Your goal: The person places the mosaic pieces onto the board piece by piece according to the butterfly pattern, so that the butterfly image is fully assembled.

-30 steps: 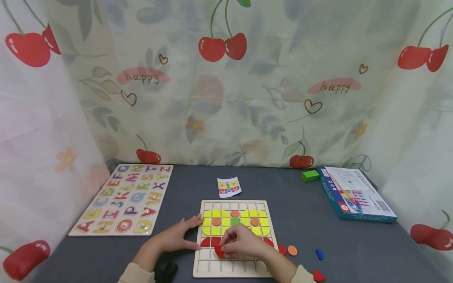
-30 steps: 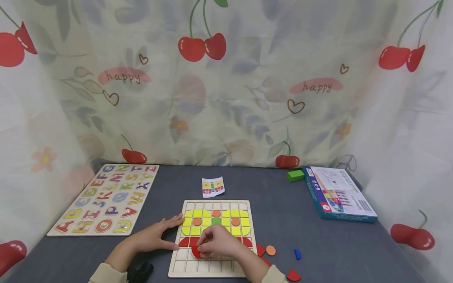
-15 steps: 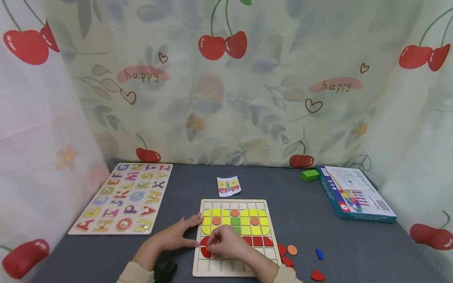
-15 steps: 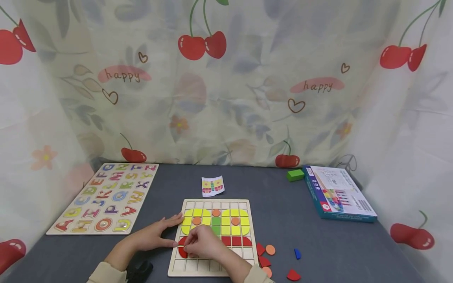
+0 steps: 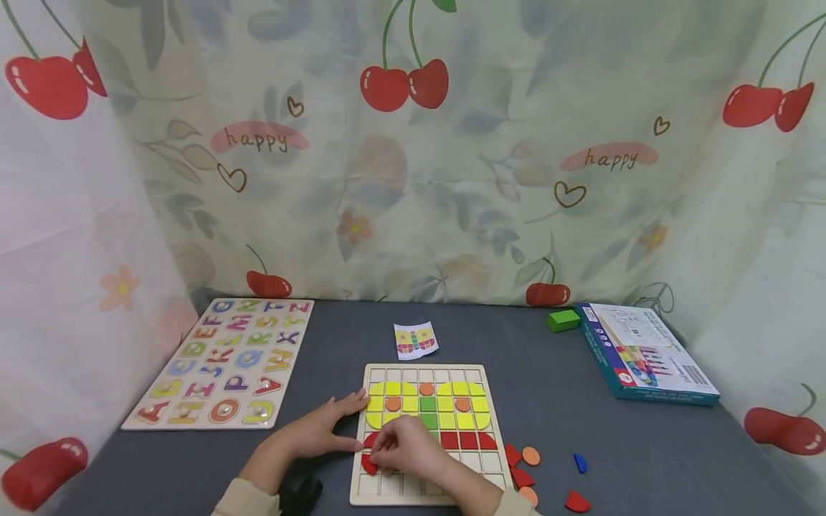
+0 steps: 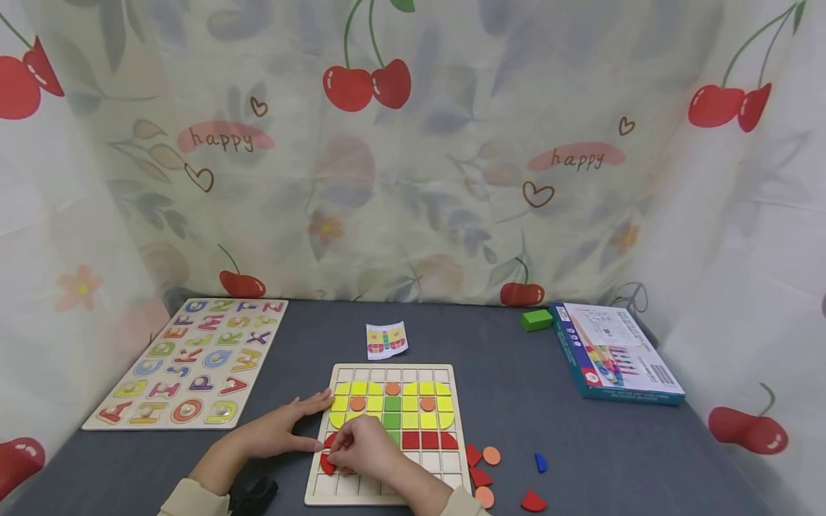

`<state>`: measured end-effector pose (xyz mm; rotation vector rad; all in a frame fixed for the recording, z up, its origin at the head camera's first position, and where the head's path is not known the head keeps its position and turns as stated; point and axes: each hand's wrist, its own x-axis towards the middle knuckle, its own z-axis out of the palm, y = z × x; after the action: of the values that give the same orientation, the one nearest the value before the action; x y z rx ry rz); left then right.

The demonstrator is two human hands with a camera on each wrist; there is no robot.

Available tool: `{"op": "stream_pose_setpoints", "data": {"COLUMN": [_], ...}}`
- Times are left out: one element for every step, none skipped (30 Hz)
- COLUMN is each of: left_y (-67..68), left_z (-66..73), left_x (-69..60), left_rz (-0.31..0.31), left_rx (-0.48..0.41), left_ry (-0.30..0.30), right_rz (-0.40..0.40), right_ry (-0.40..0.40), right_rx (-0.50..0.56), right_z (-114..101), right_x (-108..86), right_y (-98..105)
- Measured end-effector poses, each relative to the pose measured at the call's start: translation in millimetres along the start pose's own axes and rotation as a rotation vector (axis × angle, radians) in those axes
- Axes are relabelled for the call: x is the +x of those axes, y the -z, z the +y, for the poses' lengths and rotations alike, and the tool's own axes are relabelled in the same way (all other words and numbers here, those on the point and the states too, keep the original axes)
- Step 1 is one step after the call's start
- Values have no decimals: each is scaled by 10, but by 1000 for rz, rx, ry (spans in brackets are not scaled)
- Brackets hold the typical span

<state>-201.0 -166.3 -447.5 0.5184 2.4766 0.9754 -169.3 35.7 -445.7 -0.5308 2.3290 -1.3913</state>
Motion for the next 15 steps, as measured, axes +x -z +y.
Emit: {"op": "stream_pose_setpoints", "data": {"left_y": [0, -1, -1, -1, 0, 0, 0, 1, 2, 2, 3, 3, 3, 1, 0], "left_z": [1, 1, 2, 3, 4, 5, 5, 5, 5, 3, 2, -1, -3, -5, -6], "left_x": [-2, -3, -4, -4, -5, -5, -6, -5, -5, -5, -5, -5, -3, -2, -1], "left_rz": [1, 2, 3, 3, 4, 5, 5, 5, 5, 5, 5, 6, 6, 7, 8], "left_rx": [0, 1, 1, 2, 3, 5, 6, 8, 10, 13, 15, 17, 18, 19, 18], "left_ry": [0, 1, 1, 0, -2, -3, -4, -5, -6, -9, -13, -16, -18, -16, -15], "right_rz": [-4, -6, -7, -3, 1, 5, 8, 10, 11, 10, 9, 8, 7, 6, 6], "right_ry": [3, 7, 12, 18, 24, 29, 34, 40, 44, 43, 43, 42, 40, 36, 32], "right_rx": [5, 3, 1, -11, -24, -39, -55, -73, -90, -105, -119, -131, -140, -144, -147], "right_z": [1, 1, -1, -4, -7, -13, -21, -29, -38, -45, -50, -57, -60, -64, -64], "right_x": [-4, -7, -9, -12, -14, -17, -21, -25, -28, -30, -31, -33, -32, -31, -29], "right_y": [-2, -3, -3, -3, -3, -4, -6, -10, -14, -19, -24, -28, -30, -29, -27]}}
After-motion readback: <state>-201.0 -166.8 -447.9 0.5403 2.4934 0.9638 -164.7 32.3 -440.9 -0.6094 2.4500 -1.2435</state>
